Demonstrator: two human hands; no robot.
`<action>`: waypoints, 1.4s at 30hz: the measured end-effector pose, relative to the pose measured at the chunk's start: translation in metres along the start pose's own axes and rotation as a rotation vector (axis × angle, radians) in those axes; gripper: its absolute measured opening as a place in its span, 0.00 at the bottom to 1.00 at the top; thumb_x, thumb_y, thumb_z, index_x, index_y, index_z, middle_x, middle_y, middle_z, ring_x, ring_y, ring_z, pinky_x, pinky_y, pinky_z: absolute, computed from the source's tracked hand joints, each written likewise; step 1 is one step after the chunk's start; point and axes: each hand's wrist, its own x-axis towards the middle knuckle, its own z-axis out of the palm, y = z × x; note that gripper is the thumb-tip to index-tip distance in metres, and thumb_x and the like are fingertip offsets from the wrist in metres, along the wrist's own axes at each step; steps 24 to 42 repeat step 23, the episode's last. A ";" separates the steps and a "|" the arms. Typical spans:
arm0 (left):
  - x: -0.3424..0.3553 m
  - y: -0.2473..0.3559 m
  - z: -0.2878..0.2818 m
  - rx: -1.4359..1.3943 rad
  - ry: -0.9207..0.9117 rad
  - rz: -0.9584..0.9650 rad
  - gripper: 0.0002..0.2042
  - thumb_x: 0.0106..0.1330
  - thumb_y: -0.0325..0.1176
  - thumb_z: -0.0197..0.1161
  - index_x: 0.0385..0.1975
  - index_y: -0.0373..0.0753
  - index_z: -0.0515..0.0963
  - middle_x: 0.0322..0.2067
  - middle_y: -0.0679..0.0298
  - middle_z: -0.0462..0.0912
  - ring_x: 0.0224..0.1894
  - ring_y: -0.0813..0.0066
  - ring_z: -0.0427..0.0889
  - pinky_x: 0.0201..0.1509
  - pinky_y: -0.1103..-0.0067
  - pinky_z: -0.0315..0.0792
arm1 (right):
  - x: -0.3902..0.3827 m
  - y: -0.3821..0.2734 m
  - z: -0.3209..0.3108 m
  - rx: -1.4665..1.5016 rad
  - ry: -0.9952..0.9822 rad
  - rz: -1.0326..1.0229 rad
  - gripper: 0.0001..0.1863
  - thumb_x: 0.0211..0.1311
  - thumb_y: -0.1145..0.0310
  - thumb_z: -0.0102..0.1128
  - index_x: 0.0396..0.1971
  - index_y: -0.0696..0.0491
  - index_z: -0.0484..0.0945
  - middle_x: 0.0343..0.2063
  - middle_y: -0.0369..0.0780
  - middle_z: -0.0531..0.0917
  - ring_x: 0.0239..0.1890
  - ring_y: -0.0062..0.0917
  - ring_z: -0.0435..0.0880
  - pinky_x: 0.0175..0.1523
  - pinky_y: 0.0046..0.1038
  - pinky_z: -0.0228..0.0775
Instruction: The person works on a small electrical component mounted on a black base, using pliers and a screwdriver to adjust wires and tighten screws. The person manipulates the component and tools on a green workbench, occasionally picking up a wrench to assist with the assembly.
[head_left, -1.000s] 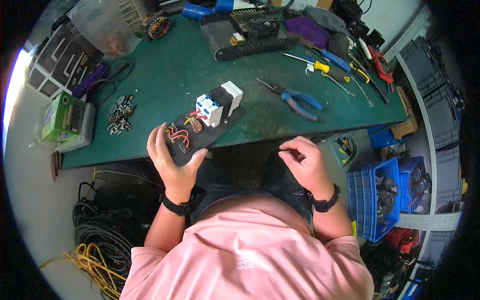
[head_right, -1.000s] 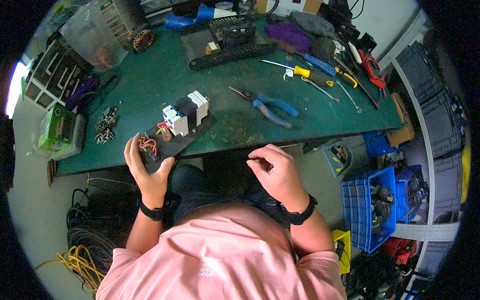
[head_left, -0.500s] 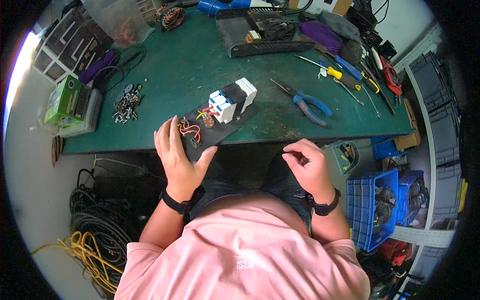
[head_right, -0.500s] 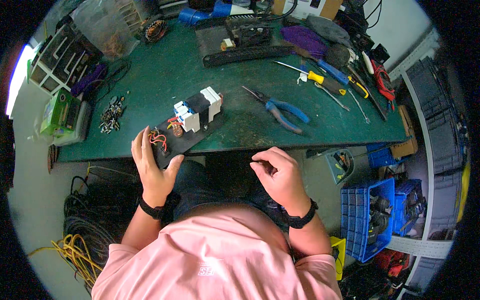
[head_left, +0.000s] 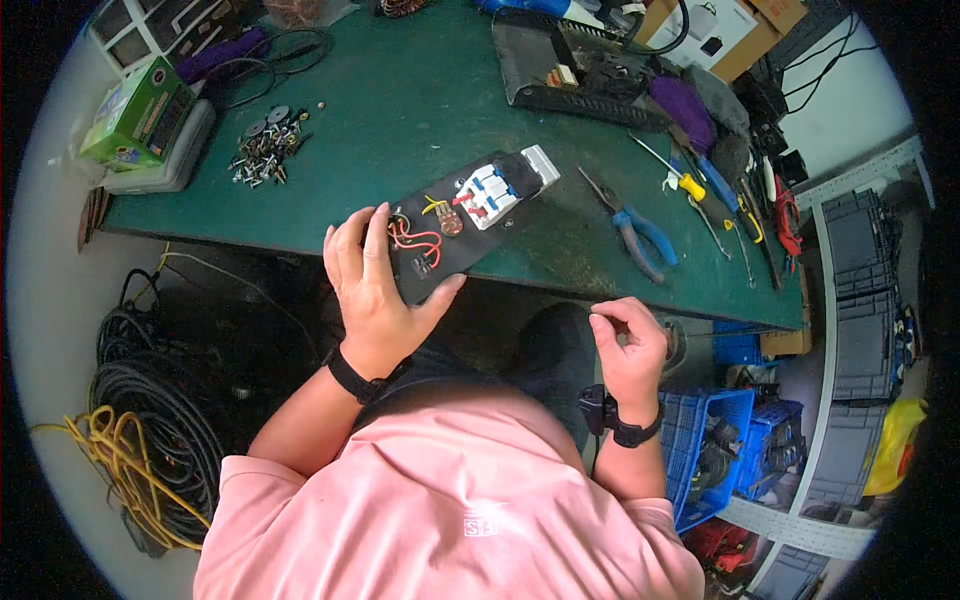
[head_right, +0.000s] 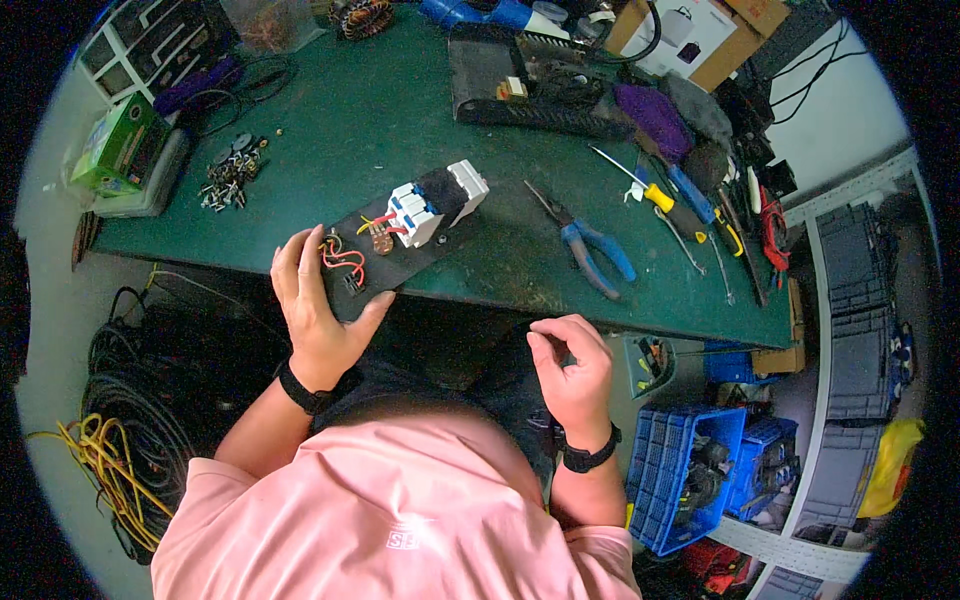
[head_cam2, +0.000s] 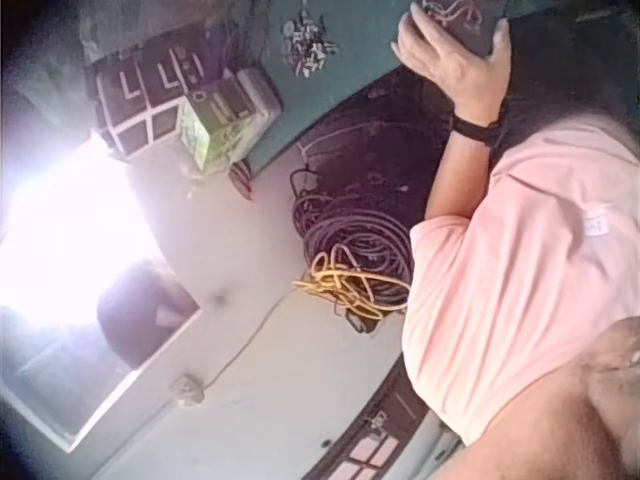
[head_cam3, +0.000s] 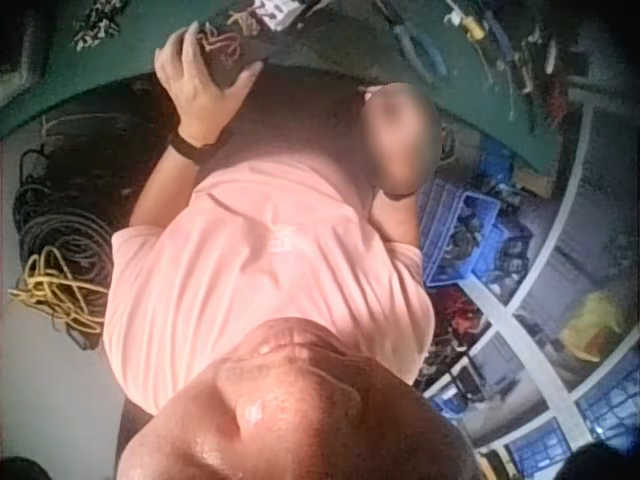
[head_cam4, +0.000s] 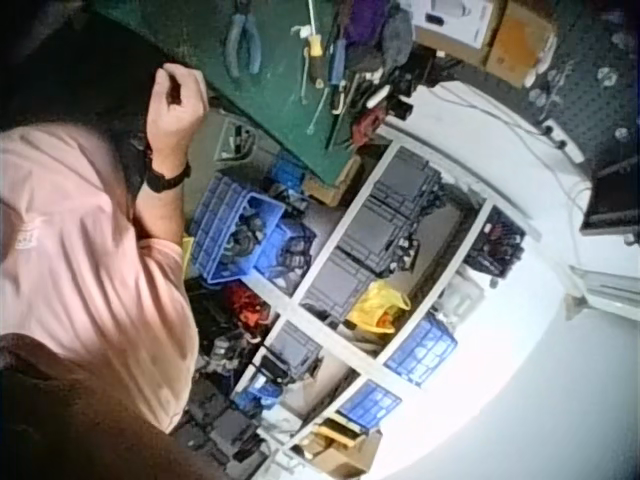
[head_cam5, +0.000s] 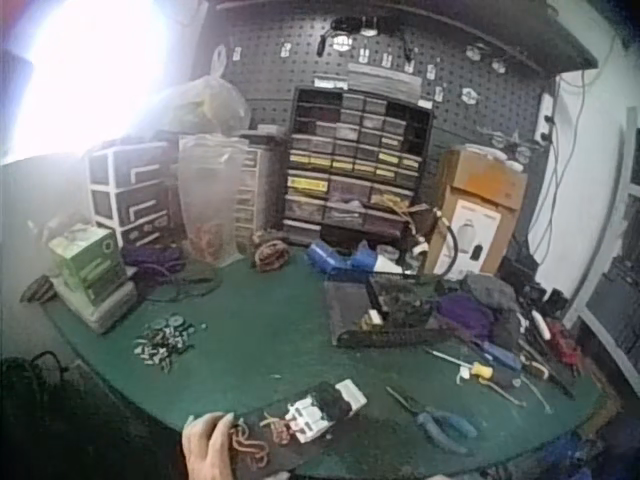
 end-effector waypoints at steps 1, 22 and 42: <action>0.001 0.000 0.000 0.011 -0.006 0.001 0.43 0.44 0.42 0.77 0.62 0.32 0.65 0.56 0.45 0.68 0.59 0.44 0.66 0.67 0.55 0.58 | 0.001 -0.001 0.001 0.005 0.004 -0.006 0.04 0.57 0.80 0.66 0.32 0.60 0.81 0.27 0.38 0.80 0.26 0.19 0.76 0.31 0.20 0.67; 0.000 0.005 0.005 -0.026 0.007 -0.026 0.44 0.43 0.37 0.79 0.63 0.32 0.64 0.58 0.45 0.66 0.59 0.47 0.66 0.65 0.59 0.61 | 0.001 -0.001 0.010 -0.032 -0.025 -0.023 0.04 0.58 0.78 0.66 0.33 0.58 0.81 0.27 0.37 0.81 0.25 0.17 0.76 0.29 0.19 0.66; 0.000 0.005 0.005 -0.023 0.003 -0.029 0.44 0.43 0.37 0.79 0.63 0.33 0.64 0.58 0.45 0.66 0.60 0.47 0.66 0.65 0.59 0.61 | 0.000 -0.002 0.010 -0.032 -0.026 -0.018 0.04 0.58 0.78 0.66 0.33 0.58 0.81 0.27 0.37 0.81 0.25 0.17 0.76 0.29 0.19 0.67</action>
